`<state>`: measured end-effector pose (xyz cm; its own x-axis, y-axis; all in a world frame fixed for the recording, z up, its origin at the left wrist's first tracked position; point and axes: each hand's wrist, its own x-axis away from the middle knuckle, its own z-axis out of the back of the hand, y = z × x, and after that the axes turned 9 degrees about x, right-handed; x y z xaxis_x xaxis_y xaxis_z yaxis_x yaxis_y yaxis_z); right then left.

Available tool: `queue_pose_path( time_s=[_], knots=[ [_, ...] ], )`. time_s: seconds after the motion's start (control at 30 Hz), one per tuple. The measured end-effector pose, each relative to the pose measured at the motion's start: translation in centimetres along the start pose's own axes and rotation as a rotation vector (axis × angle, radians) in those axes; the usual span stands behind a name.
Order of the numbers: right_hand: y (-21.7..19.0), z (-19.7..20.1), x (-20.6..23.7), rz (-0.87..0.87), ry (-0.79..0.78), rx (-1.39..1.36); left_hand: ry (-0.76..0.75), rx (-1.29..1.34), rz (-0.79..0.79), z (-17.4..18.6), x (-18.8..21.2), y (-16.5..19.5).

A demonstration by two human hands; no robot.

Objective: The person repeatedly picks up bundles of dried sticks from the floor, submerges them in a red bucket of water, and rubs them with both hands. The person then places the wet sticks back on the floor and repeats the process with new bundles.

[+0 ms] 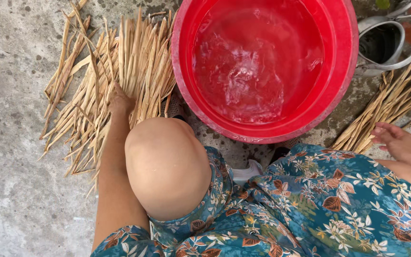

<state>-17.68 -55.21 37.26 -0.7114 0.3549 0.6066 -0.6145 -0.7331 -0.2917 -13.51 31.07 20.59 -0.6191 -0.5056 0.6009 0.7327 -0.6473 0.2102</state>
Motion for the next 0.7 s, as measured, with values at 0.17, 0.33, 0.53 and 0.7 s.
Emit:
queue_pose_path(
  time_s=[0.17,0.33,0.53,0.7],
  knots=[
    [-3.5,1.7,-0.2,0.082,-0.014,-0.049,-0.008,-0.038,0.124,1.0,0.6,1.0],
    [-5.0,3.0,-1.9,0.128,-0.008,0.035,0.322,-0.115,-0.182,1.7,-0.8,-1.4],
    [-3.7,4.2,-4.8,0.273,0.051,-0.013,0.254,0.470,-0.355,5.2,-0.5,-1.8],
    [-2.4,5.7,-6.9,0.336,0.031,-0.056,0.089,0.458,-0.305,9.4,1.1,-0.3]
  ],
)
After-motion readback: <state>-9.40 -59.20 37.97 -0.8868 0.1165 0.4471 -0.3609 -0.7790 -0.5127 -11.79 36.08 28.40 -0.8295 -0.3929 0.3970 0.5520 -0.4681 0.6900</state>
